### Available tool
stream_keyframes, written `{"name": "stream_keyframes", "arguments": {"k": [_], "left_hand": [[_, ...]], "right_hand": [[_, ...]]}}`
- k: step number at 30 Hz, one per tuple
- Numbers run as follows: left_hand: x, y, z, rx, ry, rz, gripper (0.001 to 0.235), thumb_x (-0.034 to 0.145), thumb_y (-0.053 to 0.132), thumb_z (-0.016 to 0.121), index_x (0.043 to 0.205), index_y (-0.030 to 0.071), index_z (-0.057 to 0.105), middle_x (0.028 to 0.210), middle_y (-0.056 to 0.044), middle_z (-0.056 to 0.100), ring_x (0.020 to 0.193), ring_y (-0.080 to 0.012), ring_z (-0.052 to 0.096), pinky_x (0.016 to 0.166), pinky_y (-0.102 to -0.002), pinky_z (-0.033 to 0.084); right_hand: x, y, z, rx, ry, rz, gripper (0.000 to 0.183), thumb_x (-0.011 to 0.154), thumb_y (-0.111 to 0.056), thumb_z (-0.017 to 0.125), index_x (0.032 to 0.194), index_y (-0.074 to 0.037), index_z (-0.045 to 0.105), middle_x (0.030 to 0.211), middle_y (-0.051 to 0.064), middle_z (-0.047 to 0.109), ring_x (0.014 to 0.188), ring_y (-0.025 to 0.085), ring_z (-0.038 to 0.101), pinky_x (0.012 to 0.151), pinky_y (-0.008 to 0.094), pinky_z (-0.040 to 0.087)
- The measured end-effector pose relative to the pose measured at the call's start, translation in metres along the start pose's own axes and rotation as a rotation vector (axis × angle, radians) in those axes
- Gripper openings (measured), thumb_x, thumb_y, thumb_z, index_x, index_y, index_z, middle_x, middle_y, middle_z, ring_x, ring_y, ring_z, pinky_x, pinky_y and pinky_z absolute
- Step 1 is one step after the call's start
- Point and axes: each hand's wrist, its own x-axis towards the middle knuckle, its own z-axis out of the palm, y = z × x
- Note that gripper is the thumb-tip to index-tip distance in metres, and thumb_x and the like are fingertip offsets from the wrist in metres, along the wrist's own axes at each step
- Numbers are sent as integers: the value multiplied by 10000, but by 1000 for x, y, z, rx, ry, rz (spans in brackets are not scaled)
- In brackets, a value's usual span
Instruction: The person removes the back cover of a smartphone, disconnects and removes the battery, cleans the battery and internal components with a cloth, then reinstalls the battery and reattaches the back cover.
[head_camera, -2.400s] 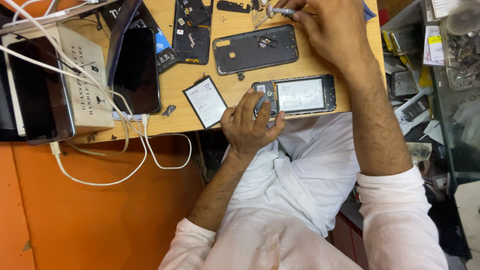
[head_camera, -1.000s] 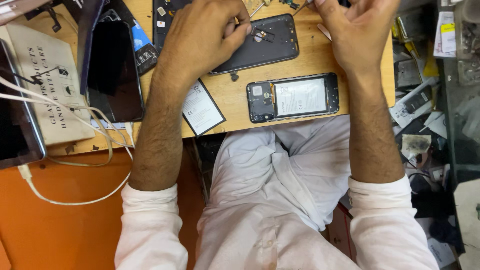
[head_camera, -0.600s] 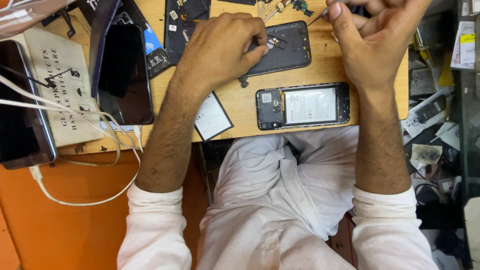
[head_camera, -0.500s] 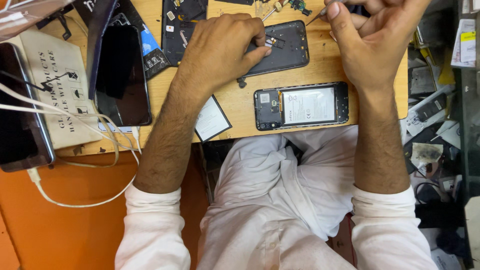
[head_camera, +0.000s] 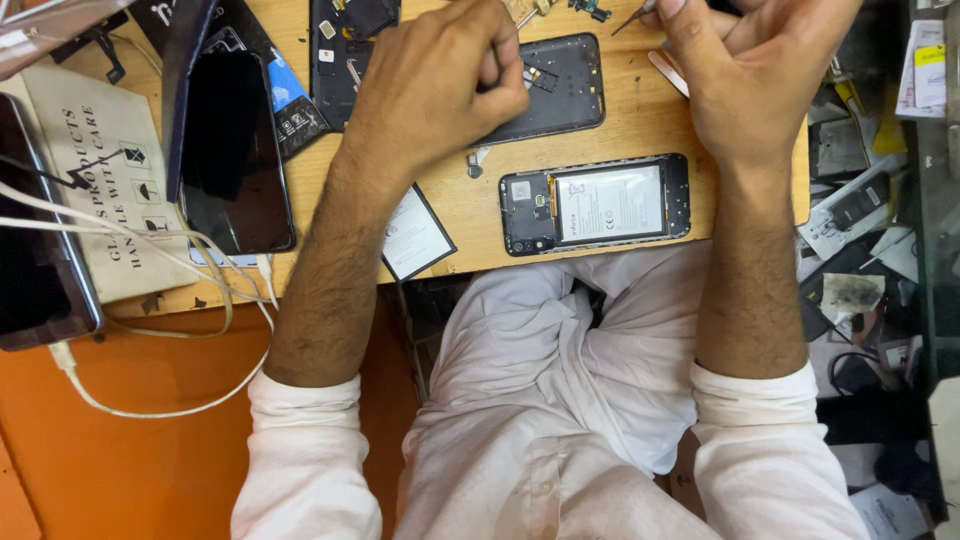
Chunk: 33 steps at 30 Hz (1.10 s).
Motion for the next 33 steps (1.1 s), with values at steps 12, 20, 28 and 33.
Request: {"name": "stream_keyframes", "arguments": {"k": [12, 20, 28, 33], "left_hand": [[2, 14, 10, -723, 78, 99, 153, 1054, 48, 796, 1123, -10, 672, 1068, -44, 737, 951, -87, 729, 680, -209, 608], [2, 18, 14, -814, 49, 80, 171, 1045, 60, 794, 1128, -4, 659, 1069, -41, 728, 961, -86, 737, 733, -223, 627], [1, 17, 24, -708, 112, 115, 183, 1047, 119, 818, 1130, 22, 687, 1070, -28, 735, 994, -92, 752, 801, -233, 627], [2, 16, 26, -686, 108, 117, 177, 1047, 125, 822, 1122, 29, 693, 1064, -24, 738, 987, -93, 750, 813, -238, 623]], "right_hand": [[-34, -34, 47, 192, 204, 42, 972, 1176, 71, 705, 1562, -229, -136, 1480, 185, 464, 1083, 231, 634, 860, 387, 649], [-23, -65, 77, 335, 316, 60, 1160, 1062, 104, 650, 1495, -286, -353, 1654, 202, 261, 1179, 244, 601, 864, 378, 705], [-26, -58, 77, 326, 293, 24, 1157, 1076, 105, 632, 1472, -300, -377, 1710, 208, 157, 1292, 268, 555, 910, 392, 678], [-29, -55, 76, 319, 301, 2, 1189, 1058, 133, 628, 1415, -313, -415, 1692, 192, 92, 1331, 286, 537, 929, 405, 667]]}}
